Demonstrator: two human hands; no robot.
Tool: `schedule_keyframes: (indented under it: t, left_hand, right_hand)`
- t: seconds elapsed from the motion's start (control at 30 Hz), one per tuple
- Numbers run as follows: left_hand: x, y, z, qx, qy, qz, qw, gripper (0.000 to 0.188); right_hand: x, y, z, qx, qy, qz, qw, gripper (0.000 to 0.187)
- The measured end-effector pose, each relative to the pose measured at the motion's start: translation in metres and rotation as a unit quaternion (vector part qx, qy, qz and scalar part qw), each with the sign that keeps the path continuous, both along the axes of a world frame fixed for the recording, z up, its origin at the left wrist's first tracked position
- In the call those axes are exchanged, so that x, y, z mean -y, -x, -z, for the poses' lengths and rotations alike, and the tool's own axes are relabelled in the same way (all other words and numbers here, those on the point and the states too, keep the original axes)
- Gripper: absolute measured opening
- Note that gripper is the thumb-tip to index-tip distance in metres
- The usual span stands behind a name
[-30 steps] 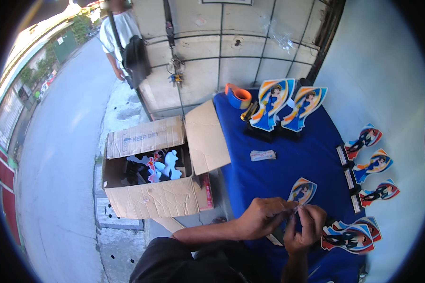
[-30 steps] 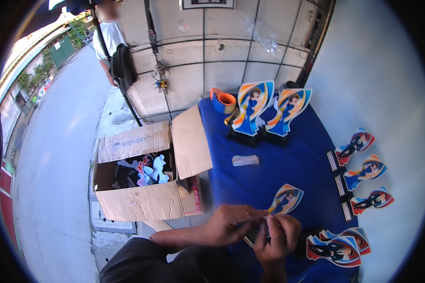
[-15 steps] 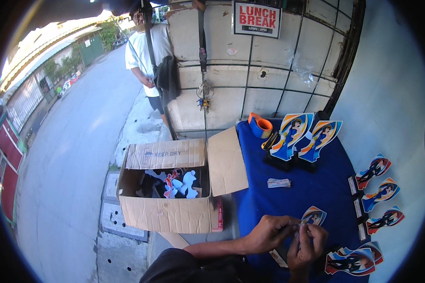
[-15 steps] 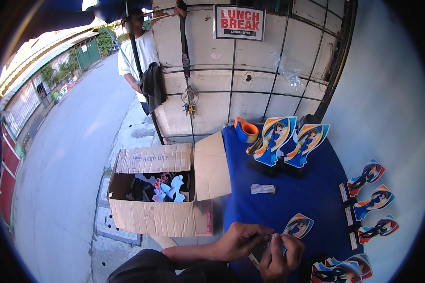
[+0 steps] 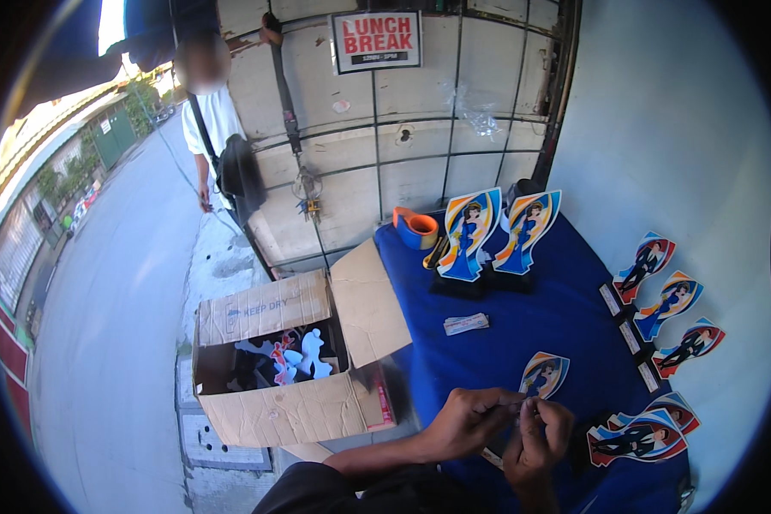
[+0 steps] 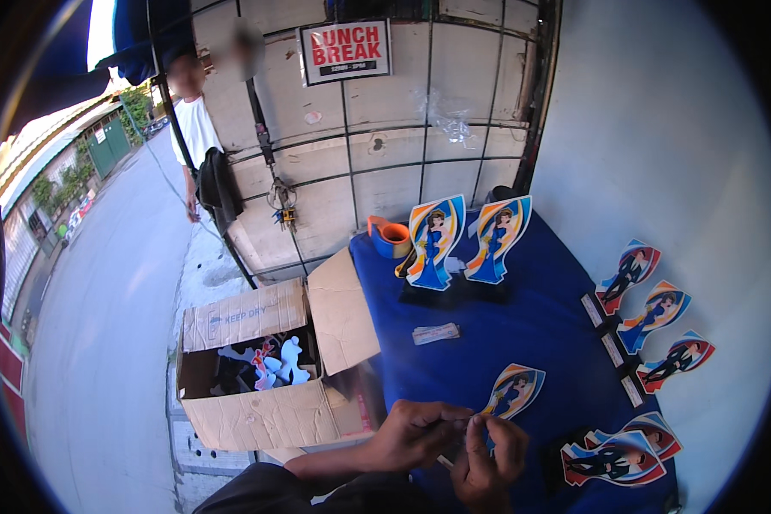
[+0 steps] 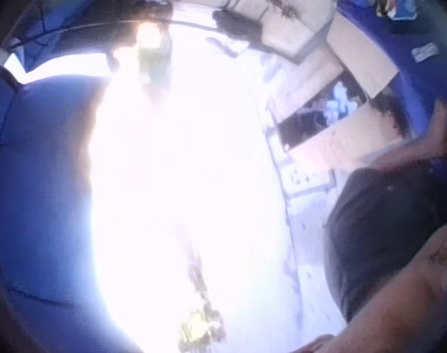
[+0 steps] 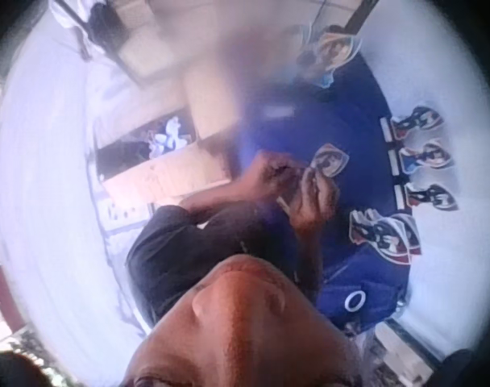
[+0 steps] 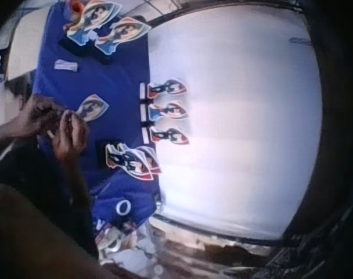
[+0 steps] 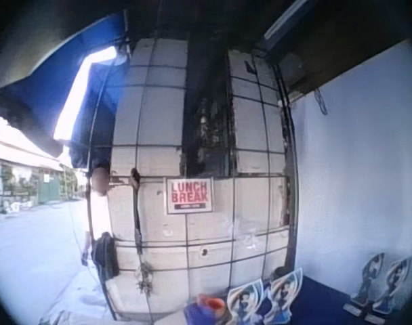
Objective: The person assembles decorative cutouts by attaching printed figures to black bases and affixing small paper labels to the front. They handle each cutout one at a time, place it on a blue-covered table, and use a marker to write on the label before pressing it into place.
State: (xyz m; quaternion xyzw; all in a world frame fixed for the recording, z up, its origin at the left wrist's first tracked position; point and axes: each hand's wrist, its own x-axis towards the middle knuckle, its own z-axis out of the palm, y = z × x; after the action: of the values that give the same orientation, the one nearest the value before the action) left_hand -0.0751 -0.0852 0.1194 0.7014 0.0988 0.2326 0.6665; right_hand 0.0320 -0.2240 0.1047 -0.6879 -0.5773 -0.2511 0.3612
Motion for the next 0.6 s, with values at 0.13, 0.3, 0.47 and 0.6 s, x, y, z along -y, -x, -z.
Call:
schedule_keyframes:
  t: [0.13, 0.3, 0.47, 0.6]
  left_hand:
    - [0.001, -0.004, 0.003, -0.002, -0.011, 0.000, 1.000, 0.019]
    - [0.004, -0.014, 0.012, 0.078, -0.045, -0.015, 0.996, 0.018]
    - [0.003, -0.016, 0.014, 0.057, -0.014, -0.001, 0.998, 0.019]
    - [0.002, -0.021, 0.015, 0.052, 0.006, -0.009, 0.999, 0.019]
  right_hand:
    - [0.000, -0.001, 0.004, -0.011, -0.032, 0.010, 0.999, 0.044]
    - [0.001, -0.002, 0.000, -0.021, -0.024, 0.019, 0.999, 0.043]
    - [0.006, -0.003, 0.001, -0.019, -0.022, 0.030, 0.999, 0.045]
    - [-0.002, -0.008, -0.001, -0.009, -0.044, 0.015, 0.999, 0.043]
